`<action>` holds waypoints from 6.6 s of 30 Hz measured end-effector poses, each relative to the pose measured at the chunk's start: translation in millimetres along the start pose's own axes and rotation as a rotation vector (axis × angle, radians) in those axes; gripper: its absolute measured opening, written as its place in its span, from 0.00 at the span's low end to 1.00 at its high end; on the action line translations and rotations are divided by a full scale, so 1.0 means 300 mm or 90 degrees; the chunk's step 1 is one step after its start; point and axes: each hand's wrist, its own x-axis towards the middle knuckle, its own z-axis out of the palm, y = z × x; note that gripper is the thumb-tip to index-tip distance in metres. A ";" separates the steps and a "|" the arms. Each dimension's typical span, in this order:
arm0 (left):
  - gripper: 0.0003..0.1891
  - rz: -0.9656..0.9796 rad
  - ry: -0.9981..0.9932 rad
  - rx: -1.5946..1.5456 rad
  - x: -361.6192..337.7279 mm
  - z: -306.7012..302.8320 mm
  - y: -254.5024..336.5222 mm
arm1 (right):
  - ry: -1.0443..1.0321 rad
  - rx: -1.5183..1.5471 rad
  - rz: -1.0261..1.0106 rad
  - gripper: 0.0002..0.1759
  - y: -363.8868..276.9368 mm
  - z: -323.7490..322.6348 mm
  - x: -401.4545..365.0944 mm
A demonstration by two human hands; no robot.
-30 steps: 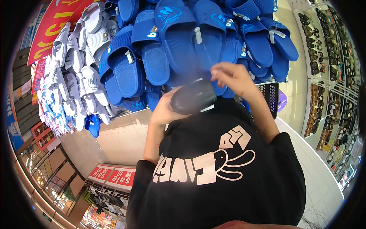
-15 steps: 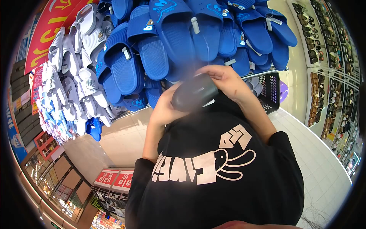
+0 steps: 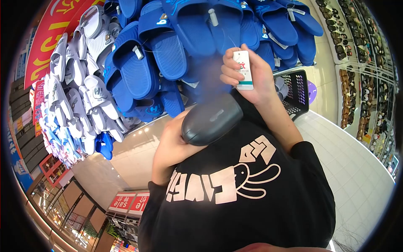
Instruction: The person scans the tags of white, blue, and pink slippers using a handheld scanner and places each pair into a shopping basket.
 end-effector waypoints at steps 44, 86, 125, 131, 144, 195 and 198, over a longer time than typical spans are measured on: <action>0.17 0.004 0.143 0.178 -0.091 -0.014 -0.164 | 0.340 -1.336 -0.499 0.08 -0.040 0.087 0.012; 0.17 0.089 -0.388 0.406 0.248 0.834 -0.237 | 0.891 -1.129 -0.186 0.15 0.212 -0.553 -1.065; 0.28 -0.461 -0.247 -0.063 0.807 1.250 -0.514 | 1.156 -0.673 0.010 0.23 -0.407 -2.338 -1.082; 0.18 -0.499 -0.249 -0.022 0.821 1.274 -0.491 | 0.940 -0.610 0.185 0.19 -0.239 -2.281 -1.122; 0.25 -0.450 -0.340 -0.092 0.795 1.243 -0.494 | 0.718 -0.865 0.166 0.20 -0.149 -1.382 -1.125; 0.26 0.077 -0.807 0.572 0.209 0.818 -0.724 | 0.554 -0.942 0.305 0.25 0.531 -0.938 -1.139; 0.26 0.117 -0.769 0.547 0.193 0.811 -0.766 | 0.772 -1.037 0.090 0.34 0.395 -0.787 -1.144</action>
